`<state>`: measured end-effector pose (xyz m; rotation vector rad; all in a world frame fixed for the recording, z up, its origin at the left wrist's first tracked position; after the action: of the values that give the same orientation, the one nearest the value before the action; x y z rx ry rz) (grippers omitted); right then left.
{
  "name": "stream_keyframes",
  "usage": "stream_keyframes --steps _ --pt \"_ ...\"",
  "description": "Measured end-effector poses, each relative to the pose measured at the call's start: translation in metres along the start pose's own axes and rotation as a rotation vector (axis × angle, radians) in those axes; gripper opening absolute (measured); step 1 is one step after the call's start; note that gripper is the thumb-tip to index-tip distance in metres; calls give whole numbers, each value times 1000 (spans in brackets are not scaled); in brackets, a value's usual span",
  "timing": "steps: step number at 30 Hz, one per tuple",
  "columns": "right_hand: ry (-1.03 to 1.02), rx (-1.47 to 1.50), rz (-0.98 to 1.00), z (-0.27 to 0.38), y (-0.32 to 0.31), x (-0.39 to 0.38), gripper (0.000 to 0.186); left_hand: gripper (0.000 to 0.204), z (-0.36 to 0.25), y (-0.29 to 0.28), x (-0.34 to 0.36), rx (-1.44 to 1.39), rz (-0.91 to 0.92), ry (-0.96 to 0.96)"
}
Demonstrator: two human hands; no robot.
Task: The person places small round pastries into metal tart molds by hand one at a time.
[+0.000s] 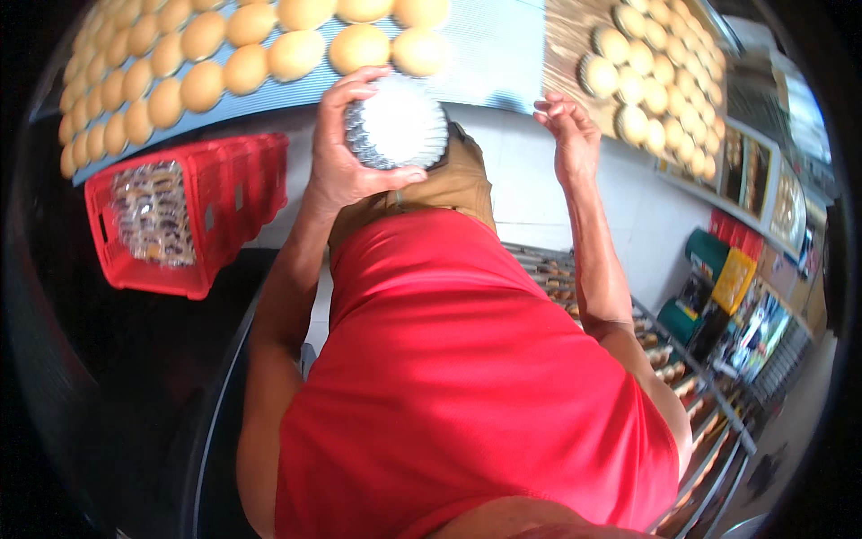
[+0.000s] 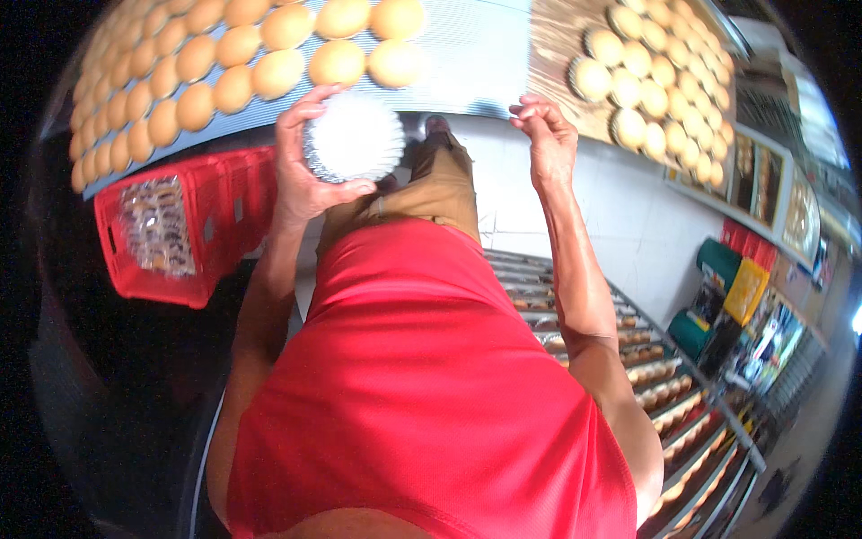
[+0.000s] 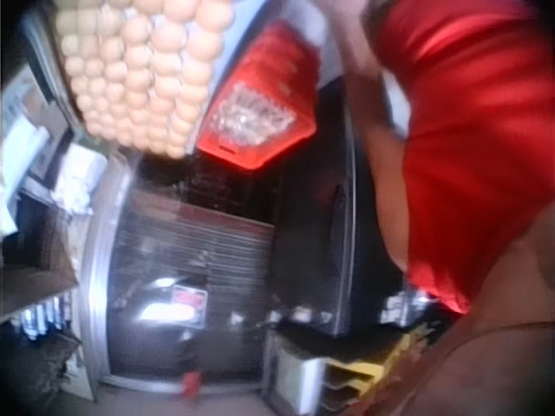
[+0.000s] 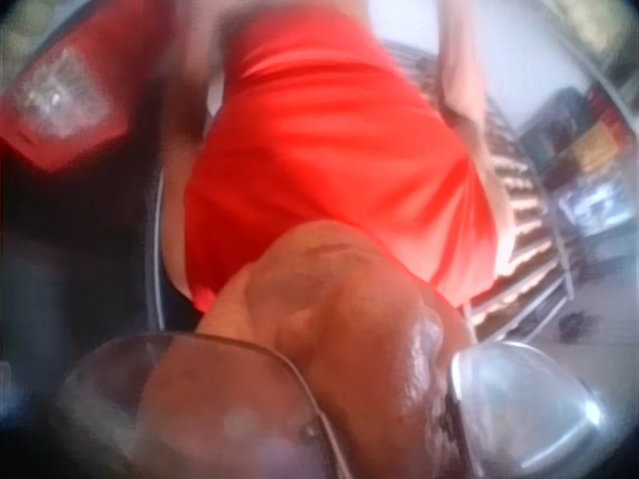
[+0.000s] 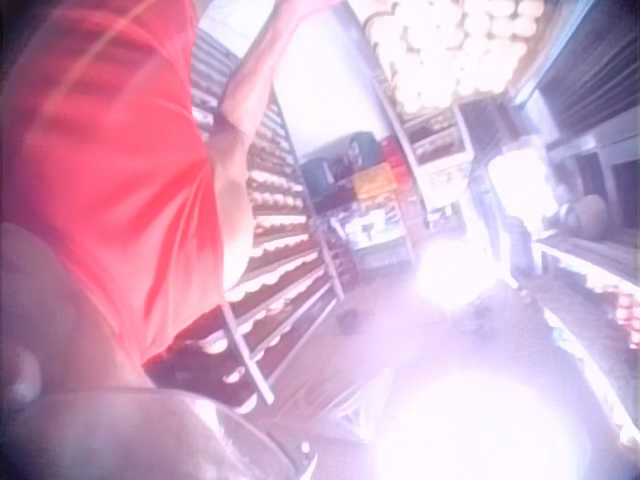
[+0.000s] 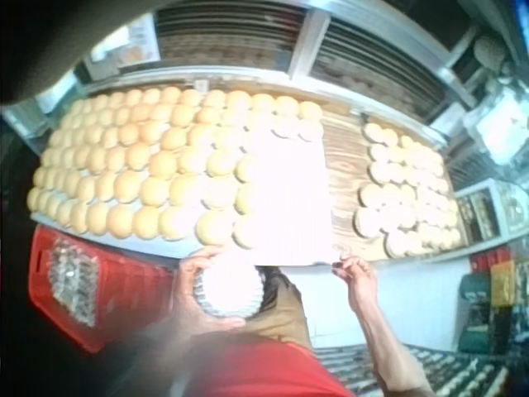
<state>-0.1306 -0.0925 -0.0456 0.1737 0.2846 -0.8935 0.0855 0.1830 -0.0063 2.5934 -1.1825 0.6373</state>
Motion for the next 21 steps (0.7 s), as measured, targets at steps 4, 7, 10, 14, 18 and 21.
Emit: stream_keyframes --steps 4,7,10,14,18,21 --pt "141 -196 -395 -51 -102 0 30 96 7 12 7 15 66 -15" --pt "108 -509 -423 -54 -130 8 44 96 8 15 12 -3 51 -53" --pt "-5 -717 -391 -40 -145 17 40 95 12 16 15 17 48 -47" --pt "-8 -943 -384 -54 -171 28 28 94 18 27 18 -9 58 -106" --pt "139 -1042 -365 -58 -181 33 21 94 21 39 26 -39 38 -153" --pt "217 -1104 -311 -33 -173 39 20 94 26 49 33 -76 21 -153"
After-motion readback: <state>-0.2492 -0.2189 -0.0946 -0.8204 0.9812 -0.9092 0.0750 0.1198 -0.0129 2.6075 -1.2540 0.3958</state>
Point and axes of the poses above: each hand's wrist, its own x-axis towards the middle knuckle, its own y-axis out of the palm, z = x × y, the point moved 3 cm from there along x, towards the middle knuckle, and after that the axes turned 2 degrees about y, right-handed, at the moved point
